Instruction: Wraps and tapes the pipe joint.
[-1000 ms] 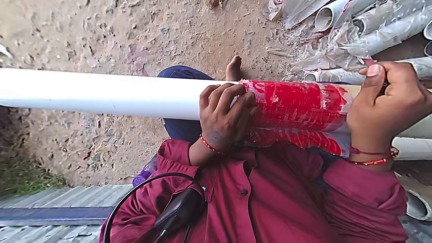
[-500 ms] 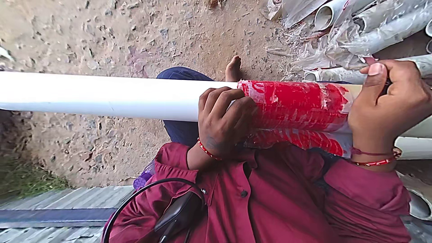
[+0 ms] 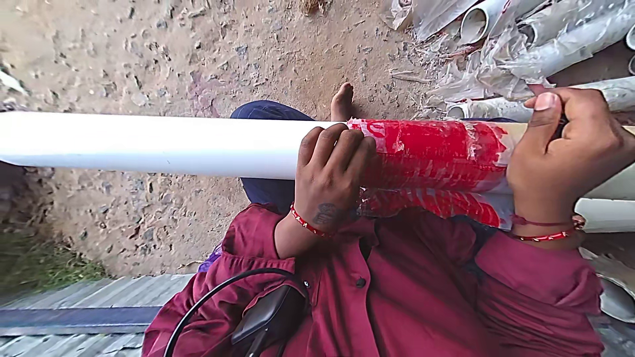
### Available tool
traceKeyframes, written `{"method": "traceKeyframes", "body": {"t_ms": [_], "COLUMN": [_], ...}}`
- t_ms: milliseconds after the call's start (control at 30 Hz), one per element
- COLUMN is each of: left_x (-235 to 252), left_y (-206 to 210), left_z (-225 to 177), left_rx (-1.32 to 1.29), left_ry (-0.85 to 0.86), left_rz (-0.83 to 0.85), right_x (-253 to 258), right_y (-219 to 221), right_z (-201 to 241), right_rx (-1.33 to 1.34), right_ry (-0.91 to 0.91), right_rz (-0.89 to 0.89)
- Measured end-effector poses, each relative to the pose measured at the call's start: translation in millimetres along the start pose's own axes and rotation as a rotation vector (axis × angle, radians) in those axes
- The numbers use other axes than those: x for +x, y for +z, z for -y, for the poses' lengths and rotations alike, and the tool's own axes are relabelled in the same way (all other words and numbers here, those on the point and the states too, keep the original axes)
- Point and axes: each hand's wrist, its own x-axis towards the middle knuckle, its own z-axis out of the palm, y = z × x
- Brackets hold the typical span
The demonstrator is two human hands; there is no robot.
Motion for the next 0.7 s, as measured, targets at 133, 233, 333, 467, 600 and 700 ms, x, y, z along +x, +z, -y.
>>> {"method": "traceKeyframes", "body": {"t_ms": [133, 233, 333, 467, 600, 700], "left_x": [-0.9, -2.3, -2.6, -6.2, -9.7, -10.2], "left_y": [2.8, 6.6, 8.3, 6.6, 7.5, 7.5], "left_z": [1.1, 4.6, 9.9, 14.5, 13.8, 10.8], "left_rx": [-0.048, -0.108, -0.203, -0.374, -0.413, -0.352], "left_ry": [0.002, 0.029, 0.059, 0.022, -0.013, -0.005], "left_rz": [0.053, 0.084, 0.105, 0.047, -0.014, -0.022], "right_x": [-1.3, -1.5, -2.2, -1.1, -1.9, -2.4], "right_y": [-0.4, -0.9, -1.0, -1.0, -0.8, -0.3], "right_z": [-0.5, -1.1, -0.2, 1.3, 1.4, 0.7], "right_rx": [-0.002, 0.009, 0.012, -0.001, 0.0, 0.007], "right_ry": [0.004, -0.004, 0.005, 0.006, 0.008, 0.008], "right_rz": [-0.002, 0.0, 0.002, -0.002, -0.008, -0.01]}}
